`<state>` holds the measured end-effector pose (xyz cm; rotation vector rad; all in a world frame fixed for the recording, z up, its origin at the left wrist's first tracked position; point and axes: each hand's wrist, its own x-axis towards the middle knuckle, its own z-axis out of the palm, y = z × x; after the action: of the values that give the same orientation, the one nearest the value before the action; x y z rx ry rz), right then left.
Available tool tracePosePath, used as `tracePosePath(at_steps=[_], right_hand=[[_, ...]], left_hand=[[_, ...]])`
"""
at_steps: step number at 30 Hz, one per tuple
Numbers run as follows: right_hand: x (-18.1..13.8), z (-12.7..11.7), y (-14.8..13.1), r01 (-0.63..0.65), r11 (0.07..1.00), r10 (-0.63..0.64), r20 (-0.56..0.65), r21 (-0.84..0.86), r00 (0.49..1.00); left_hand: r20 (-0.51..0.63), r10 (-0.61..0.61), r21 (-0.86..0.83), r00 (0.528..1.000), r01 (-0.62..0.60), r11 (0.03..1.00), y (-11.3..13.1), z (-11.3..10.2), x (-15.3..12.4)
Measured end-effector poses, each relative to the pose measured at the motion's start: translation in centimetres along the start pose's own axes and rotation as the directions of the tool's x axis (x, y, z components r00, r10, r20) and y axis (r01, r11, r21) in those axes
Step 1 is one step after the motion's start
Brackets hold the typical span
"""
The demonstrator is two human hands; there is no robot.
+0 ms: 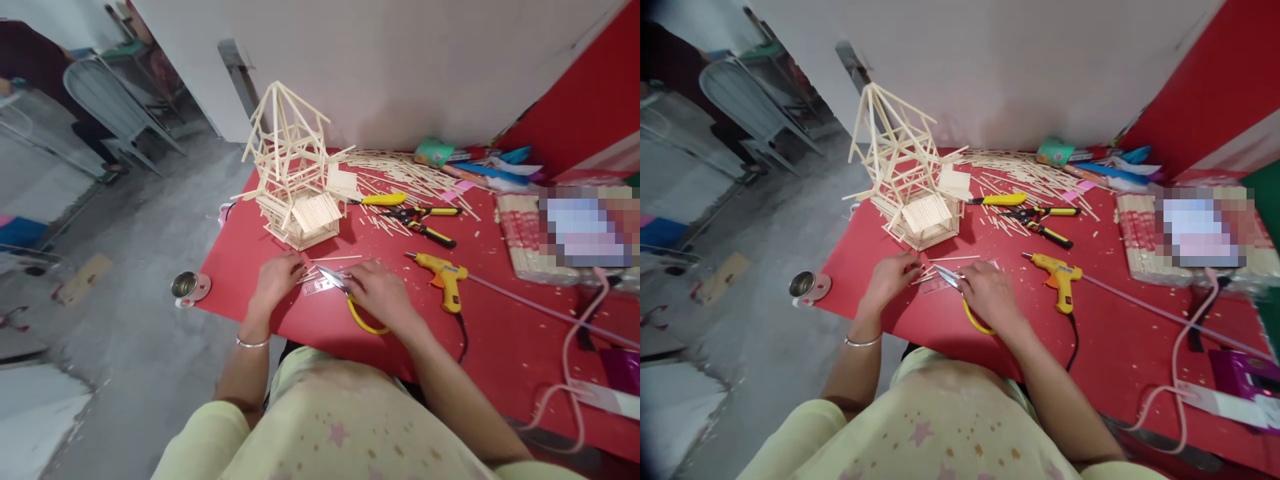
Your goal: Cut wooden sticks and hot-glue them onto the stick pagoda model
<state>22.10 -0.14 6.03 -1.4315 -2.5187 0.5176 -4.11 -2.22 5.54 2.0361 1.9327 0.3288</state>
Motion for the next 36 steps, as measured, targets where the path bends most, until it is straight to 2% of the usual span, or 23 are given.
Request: tracePosePath(at_steps=[4,10,14,19,22,24,26,28,29,30,32,34,36], right_hand=[[0.1,0.7,-1.8,0.003,0.995,0.005,0.081,-0.102,0.997],[-1.4,1.2,-1.7,-0.129,0.955,0.177,0.167,-0.268,0.970],[-1.9,1.4,-1.4,-0.178,0.924,0.230,0.121,-0.337,0.966],[-2.1,1.2,-1.5,-0.157,0.944,0.189,0.083,-0.291,0.979],[-1.9,0.6,-1.6,-0.138,0.970,0.144,0.017,-0.202,0.989],[-1.9,0.0,-1.1,-0.138,0.979,0.135,-0.027,-0.147,0.990],[-2.0,-0.7,0.0,-0.193,0.971,0.183,-0.083,-0.139,0.980],[-2.6,-1.4,1.7,-0.299,0.940,0.274,-0.159,-0.162,0.949],[-3.0,-1.8,2.7,-0.357,0.917,0.323,-0.193,-0.175,0.926],[-3.6,-2.2,3.7,-0.408,0.894,0.368,-0.215,-0.187,0.905],[-4.9,-2.7,5.6,-0.493,0.847,0.447,-0.238,-0.196,0.862],[-6.3,-3.0,6.9,-0.548,0.815,0.505,-0.236,-0.187,0.830],[-7.3,-3.1,7.4,-0.564,0.809,0.529,-0.215,-0.167,0.821]], left_hand=[[0.052,-0.007,0.047,0.999,0.005,0.999,-0.1,0.6,-0.5],[0.114,-0.012,0.164,0.993,-0.007,0.986,0.2,1.0,-0.6],[0.127,-0.029,0.209,0.991,0.002,0.978,0.6,1.3,-0.4],[0.063,-0.033,0.250,0.997,0.016,0.968,0.8,1.2,-0.8],[-0.037,-0.037,0.108,0.999,0.041,0.993,0.5,0.8,-1.6],[-0.094,-0.033,-0.141,0.995,0.020,0.990,0.8,0.5,-2.1],[-0.114,-0.052,-0.472,0.992,-0.008,0.882,1.7,0.5,-2.4],[-0.089,-0.100,-0.765,0.991,-0.004,0.644,3.0,0.7,-2.5],[-0.065,-0.111,-0.856,0.992,0.002,0.516,3.7,0.9,-2.4],[-0.031,-0.094,-0.909,0.995,0.012,0.416,4.4,1.2,-2.3],[0.025,-0.045,-0.955,0.999,0.037,0.294,5.7,1.8,-1.8],[0.054,-0.026,-0.969,0.998,0.059,0.240,6.8,2.4,-1.1],[0.057,-0.050,-0.972,0.997,0.066,0.227,7.8,3.0,-0.4]])
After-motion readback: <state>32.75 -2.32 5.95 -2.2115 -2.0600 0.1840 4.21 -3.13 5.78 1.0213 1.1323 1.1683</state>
